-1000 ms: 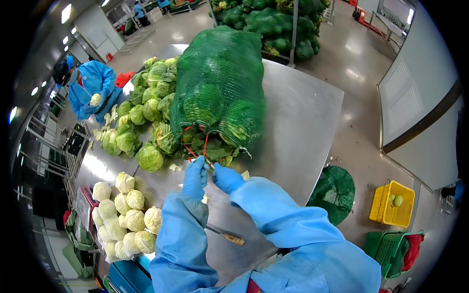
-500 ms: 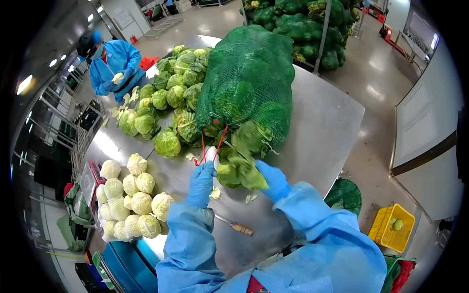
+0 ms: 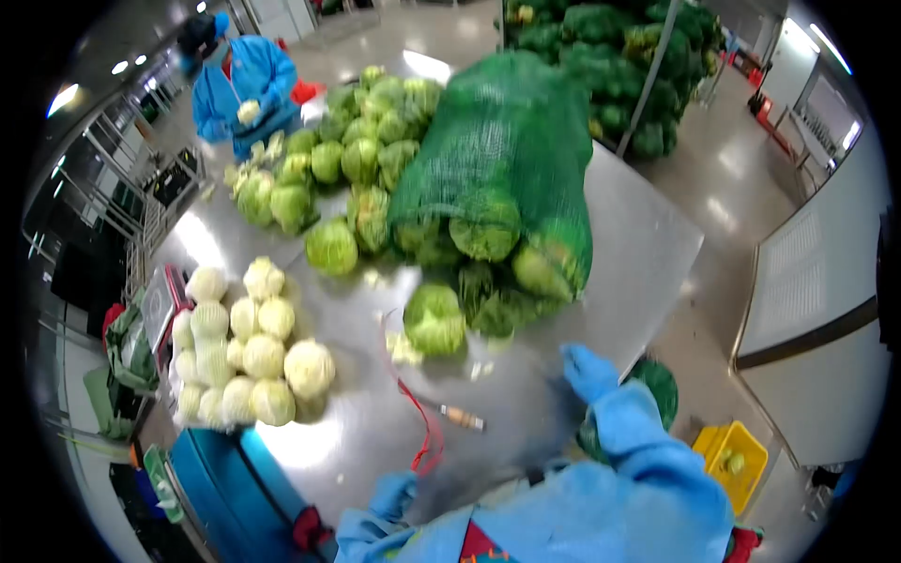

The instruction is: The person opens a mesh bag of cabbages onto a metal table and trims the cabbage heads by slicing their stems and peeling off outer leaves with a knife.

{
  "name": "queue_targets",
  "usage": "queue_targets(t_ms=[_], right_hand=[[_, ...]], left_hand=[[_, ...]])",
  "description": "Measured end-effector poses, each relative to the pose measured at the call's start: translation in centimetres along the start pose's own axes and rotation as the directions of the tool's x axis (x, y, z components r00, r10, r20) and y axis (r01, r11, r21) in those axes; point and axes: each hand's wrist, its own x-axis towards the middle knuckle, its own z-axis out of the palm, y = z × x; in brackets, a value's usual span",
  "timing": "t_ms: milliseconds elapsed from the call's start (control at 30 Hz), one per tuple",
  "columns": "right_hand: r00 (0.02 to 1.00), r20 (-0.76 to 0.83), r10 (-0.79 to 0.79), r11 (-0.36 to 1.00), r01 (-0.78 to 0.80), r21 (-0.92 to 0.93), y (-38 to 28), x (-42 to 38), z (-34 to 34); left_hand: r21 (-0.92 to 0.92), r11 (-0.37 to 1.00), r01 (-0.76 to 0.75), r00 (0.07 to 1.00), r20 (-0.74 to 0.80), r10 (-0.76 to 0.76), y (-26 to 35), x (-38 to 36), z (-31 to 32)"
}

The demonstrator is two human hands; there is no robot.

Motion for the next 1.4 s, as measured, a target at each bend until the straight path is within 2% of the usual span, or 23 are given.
queue_targets(t_ms=[67,133,200,300,333,433,500,600,633,700,733,800,833,900,967,1067,1100,1200,1233,1300,1333,1367,1400], right_hand=[[0.996,-0.083,-0.011,0.988,0.024,0.150,-0.4,0.7,-0.1],[0.979,-0.192,0.062,0.943,0.006,0.333,-0.5,1.1,0.7],[0.921,-0.310,0.235,0.847,-0.037,0.530,-0.1,2.5,2.0],[0.924,0.040,0.381,0.401,-0.204,0.893,-2.1,2.5,-1.0],[0.934,0.121,0.335,0.379,-0.251,0.891,-3.7,1.3,-2.5],[0.948,0.297,0.116,0.277,-0.318,0.907,-8.6,-2.6,-5.0],[0.935,0.344,-0.086,0.128,-0.332,0.934,-9.2,-6.3,-3.7],[0.885,0.396,-0.244,-0.015,-0.412,0.911,-8.2,-11.7,0.0],[0.851,0.334,-0.404,-0.144,-0.420,0.896,-7.2,-13.0,-0.1],[0.865,0.489,-0.113,0.065,-0.484,0.873,-6.3,-15.0,-2.0],[0.848,0.528,0.046,0.158,-0.528,0.834,-6.0,-15.8,-3.1],[0.872,0.415,0.259,0.201,-0.469,0.860,-3.9,-16.9,-5.5],[0.902,0.296,0.315,0.324,-0.396,0.859,-2.9,-16.9,-8.0],[0.823,-0.051,0.566,0.495,-0.290,0.819,0.1,-17.2,-10.6],[0.604,-0.308,0.735,0.569,-0.303,0.764,7.1,-18.4,-10.8],[0.729,-0.456,0.510,0.858,-0.469,0.209,12.3,-19.0,-9.9],[0.688,-0.362,0.628,0.695,-0.706,-0.135,14.1,-18.7,-9.3],[0.662,-0.487,0.569,0.796,-0.593,0.124,17.6,-18.5,-6.4],[0.641,-0.632,0.435,0.887,-0.425,0.180,15.7,-17.6,-4.9],[0.679,-0.500,0.538,0.777,-0.170,0.606,8.8,-15.0,-2.3],[0.712,-0.217,0.667,0.535,-0.256,0.805,0.3,-14.0,-3.2],[0.785,-0.085,0.614,0.392,-0.209,0.896,-4.7,-13.3,-2.7],[0.836,-0.014,0.548,0.400,-0.247,0.882,-8.4,-13.1,-2.0]], left_hand=[[-0.310,0.950,-0.034,0.999,0.026,0.044,1.4,-3.5,-2.3],[-0.276,0.901,-0.335,0.941,-0.045,0.336,2.8,-5.4,-3.2],[-0.421,0.801,-0.425,0.898,-0.084,0.432,4.6,-6.1,-2.7],[-0.461,0.753,-0.470,0.832,0.053,0.552,7.4,-6.1,1.3],[-0.349,0.819,-0.455,0.872,0.011,0.489,8.1,-5.9,3.4],[-0.157,0.907,-0.391,0.881,0.221,0.418,7.8,-3.2,10.2],[-0.166,0.918,-0.360,0.820,0.413,0.396,6.7,-1.7,13.8],[-0.405,0.908,-0.110,0.762,0.552,0.339,6.1,-1.2,18.1],[-0.448,0.894,-0.013,0.726,0.610,0.317,5.7,-1.0,18.8],[-0.506,0.843,0.181,0.637,0.713,0.292,5.3,-0.6,20.2],[-0.426,0.900,0.093,0.659,0.704,0.265,5.9,-1.3,21.1],[-0.235,0.969,-0.080,0.702,0.677,0.222,7.3,-3.5,22.8],[-0.210,0.969,-0.130,0.734,0.637,0.237,7.4,-4.2,23.5],[-0.169,0.971,-0.171,0.753,0.614,0.239,6.1,-3.7,23.3],[-0.129,0.976,-0.174,0.739,0.638,0.216,4.8,-2.4,21.8],[-0.091,0.991,-0.102,0.791,0.597,0.136,1.7,-0.8,18.5],[-0.044,0.994,-0.100,0.818,0.566,0.107,0.3,-0.6,17.0],[-0.018,0.991,-0.132,0.887,0.445,0.126,-1.9,0.4,13.7],[-0.041,0.990,-0.134,0.908,0.395,0.139,-3.0,0.1,12.3],[-0.070,0.989,-0.133,0.942,0.300,0.148,-4.1,-1.4,10.4],[-0.080,0.987,-0.142,0.939,0.303,0.160,-4.0,-2.4,10.3],[-0.096,0.983,-0.156,0.934,0.310,0.178,-3.8,-3.3,10.4],[-0.116,0.979,-0.168,0.927,0.318,0.197,-3.8,-3.9,10.7]])
